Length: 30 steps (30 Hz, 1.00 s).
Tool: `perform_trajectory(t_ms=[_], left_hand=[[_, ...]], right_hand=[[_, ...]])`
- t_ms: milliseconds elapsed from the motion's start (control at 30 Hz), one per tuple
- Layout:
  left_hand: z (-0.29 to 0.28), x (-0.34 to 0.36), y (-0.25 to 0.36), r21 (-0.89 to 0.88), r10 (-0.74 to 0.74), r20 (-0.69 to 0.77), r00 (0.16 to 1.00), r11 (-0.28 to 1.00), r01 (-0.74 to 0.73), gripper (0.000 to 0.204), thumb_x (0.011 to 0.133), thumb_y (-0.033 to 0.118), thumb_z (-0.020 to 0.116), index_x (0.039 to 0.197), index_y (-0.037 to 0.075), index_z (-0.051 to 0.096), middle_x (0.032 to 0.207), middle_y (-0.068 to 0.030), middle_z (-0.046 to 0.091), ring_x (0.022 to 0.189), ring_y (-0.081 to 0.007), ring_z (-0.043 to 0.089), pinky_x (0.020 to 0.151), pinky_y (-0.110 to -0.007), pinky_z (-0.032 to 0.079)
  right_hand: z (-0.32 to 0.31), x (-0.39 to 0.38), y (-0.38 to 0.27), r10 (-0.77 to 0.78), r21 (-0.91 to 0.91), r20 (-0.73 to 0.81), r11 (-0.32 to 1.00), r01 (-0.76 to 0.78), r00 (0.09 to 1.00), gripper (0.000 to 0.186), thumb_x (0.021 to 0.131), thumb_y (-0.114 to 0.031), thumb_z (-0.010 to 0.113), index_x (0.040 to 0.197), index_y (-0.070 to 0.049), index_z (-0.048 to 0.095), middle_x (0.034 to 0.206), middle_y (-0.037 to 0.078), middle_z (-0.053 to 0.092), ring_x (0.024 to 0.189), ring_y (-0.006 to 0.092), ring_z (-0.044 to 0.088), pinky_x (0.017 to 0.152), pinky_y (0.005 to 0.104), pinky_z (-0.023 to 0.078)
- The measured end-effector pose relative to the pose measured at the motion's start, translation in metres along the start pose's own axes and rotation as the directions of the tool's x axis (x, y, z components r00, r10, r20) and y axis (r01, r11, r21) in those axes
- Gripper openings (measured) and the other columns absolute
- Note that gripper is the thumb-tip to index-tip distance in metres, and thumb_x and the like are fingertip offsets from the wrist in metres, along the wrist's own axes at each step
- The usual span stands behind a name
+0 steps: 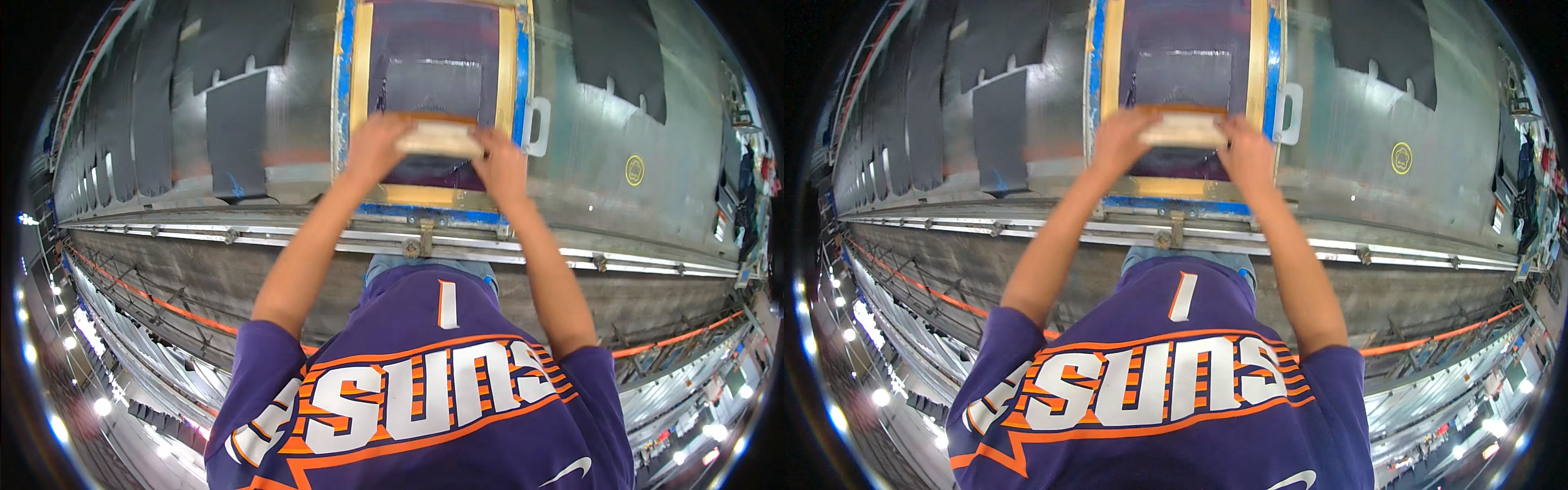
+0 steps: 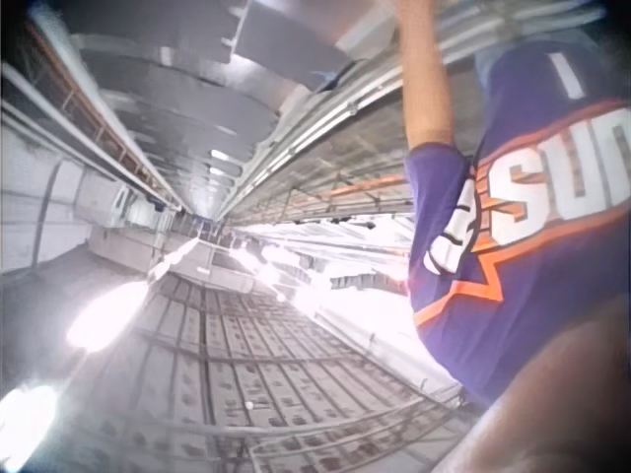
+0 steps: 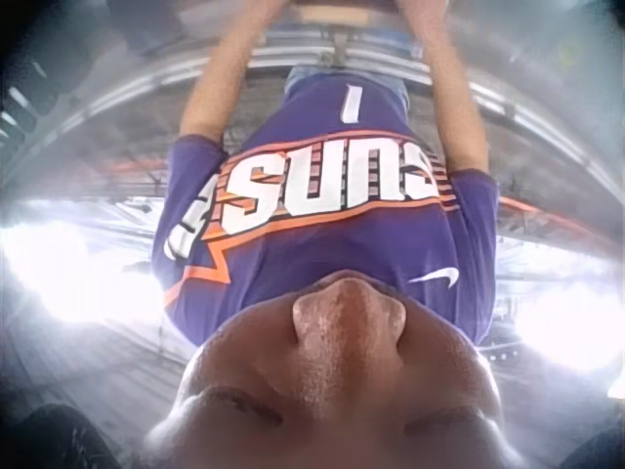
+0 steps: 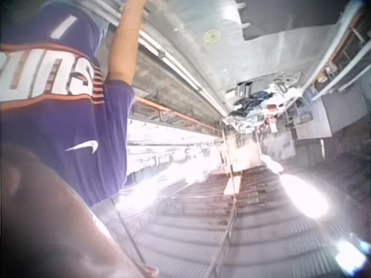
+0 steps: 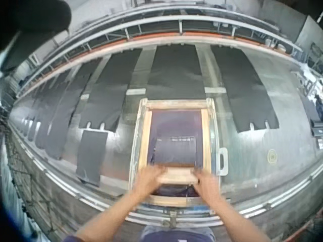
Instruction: The person uses a squeegee to spread ink across a screen printing frame placed over a garment on a conveyor belt. They repeatedly pull the squeegee to transfer the design onto the fabric, then lift the frame and move to the next item.
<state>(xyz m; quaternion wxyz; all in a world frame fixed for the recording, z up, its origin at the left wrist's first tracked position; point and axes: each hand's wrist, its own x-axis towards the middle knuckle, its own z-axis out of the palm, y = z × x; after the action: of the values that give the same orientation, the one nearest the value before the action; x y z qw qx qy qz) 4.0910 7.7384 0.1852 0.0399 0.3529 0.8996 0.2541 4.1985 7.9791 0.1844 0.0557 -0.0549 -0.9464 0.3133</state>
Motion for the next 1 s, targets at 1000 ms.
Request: perform_trajectory(t_ms=[1000], left_hand=[[-0.076, -0.159, -0.039, 0.045, -0.086, -0.112, 0.99, 0.995, 0.091, 0.063, 0.067, 0.003, 0.067, 0.128, 0.015, 0.064, 0.133, -0.0031, 0.06, 0.121, -0.0272, 0.055, 0.092, -0.041, 0.046]], right_hand=[[0.043, 0.107, -0.03, 0.255, 0.358, -0.468, 0.93, -0.083, 0.846, 0.028, 0.098, -0.029, 0.063, 0.11, -0.006, 0.07, 0.098, 0.015, 0.072, 0.094, 0.0256, 0.067, 0.085, 0.0369, 0.05]])
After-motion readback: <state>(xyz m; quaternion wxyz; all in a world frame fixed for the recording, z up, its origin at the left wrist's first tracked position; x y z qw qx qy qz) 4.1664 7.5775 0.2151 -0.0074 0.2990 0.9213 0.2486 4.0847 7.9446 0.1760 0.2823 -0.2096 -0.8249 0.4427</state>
